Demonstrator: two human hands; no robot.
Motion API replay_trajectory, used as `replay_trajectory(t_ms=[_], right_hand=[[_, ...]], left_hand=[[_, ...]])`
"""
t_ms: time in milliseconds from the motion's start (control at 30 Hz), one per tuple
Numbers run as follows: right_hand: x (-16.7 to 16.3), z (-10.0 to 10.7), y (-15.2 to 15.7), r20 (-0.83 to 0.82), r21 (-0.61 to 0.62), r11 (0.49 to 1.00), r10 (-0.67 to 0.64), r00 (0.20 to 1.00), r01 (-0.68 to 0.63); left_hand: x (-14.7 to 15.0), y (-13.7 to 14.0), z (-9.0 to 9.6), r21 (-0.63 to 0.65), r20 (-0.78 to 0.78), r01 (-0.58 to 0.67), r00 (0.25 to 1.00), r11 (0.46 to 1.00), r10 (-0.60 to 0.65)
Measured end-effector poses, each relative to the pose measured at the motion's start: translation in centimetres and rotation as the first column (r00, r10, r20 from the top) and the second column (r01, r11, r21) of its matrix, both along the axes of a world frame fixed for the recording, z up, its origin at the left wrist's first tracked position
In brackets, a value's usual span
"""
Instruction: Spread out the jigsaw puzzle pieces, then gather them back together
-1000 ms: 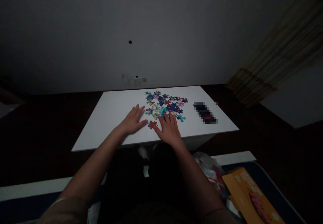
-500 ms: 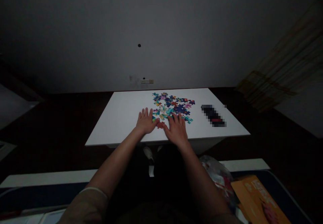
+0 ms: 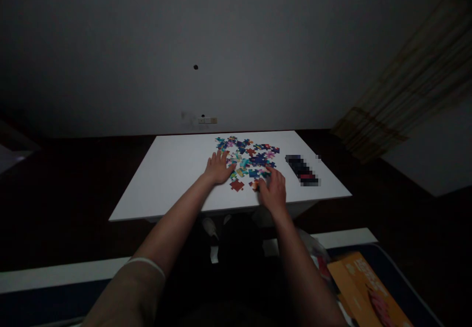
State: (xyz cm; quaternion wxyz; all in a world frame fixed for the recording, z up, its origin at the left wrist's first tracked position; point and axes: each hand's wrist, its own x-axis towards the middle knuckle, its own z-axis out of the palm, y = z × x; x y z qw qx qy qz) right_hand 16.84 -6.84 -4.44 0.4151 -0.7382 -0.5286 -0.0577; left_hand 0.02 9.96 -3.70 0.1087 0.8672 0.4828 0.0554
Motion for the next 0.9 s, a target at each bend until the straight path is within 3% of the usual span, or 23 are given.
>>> replay_trajectory(t_ms=[167,333,567,667,800,867,900], right_hand=[[3.3,-0.6,-0.1,0.221,-0.277,0.953,-0.06,0.974,0.121],[3.3,-0.5,0.4,0.23,-0.53,0.846,0.085,0.969,0.052],[3.5,1.0,0.7,0.215,-0.611,0.788,0.257,0.942,-0.075],[4.2,1.9,1.3,0.213,-0.586,0.803,0.28,0.936,-0.107],[6.7,3.9,5.1,0.299,-0.475,0.879,0.212,0.93,-0.047],[8.5,4.7,8.0,0.313,-0.506,0.863,0.176,0.933,0.007],[9.3,5.0,9.6,0.303,-0.561,0.828,0.177,0.936,0.025]], left_hand=[[-1.1,7.3,1.0,0.026,0.023,-0.079,0.997,0.997,0.078],[1.7,12.2,1.1,-0.004,-0.004,0.001,1.0,1.0,-0.001],[6.1,12.3,-0.4,0.027,0.057,0.23,0.971,0.973,-0.231],[6.1,12.2,-1.0,0.054,0.086,0.292,0.951,0.955,-0.296],[5.8,12.2,-1.1,0.065,0.115,0.301,0.945,0.952,-0.306],[5.6,12.0,-0.9,0.061,0.125,0.317,0.938,0.947,-0.322],[5.5,11.8,-0.7,0.059,0.132,0.331,0.933,0.942,-0.336]])
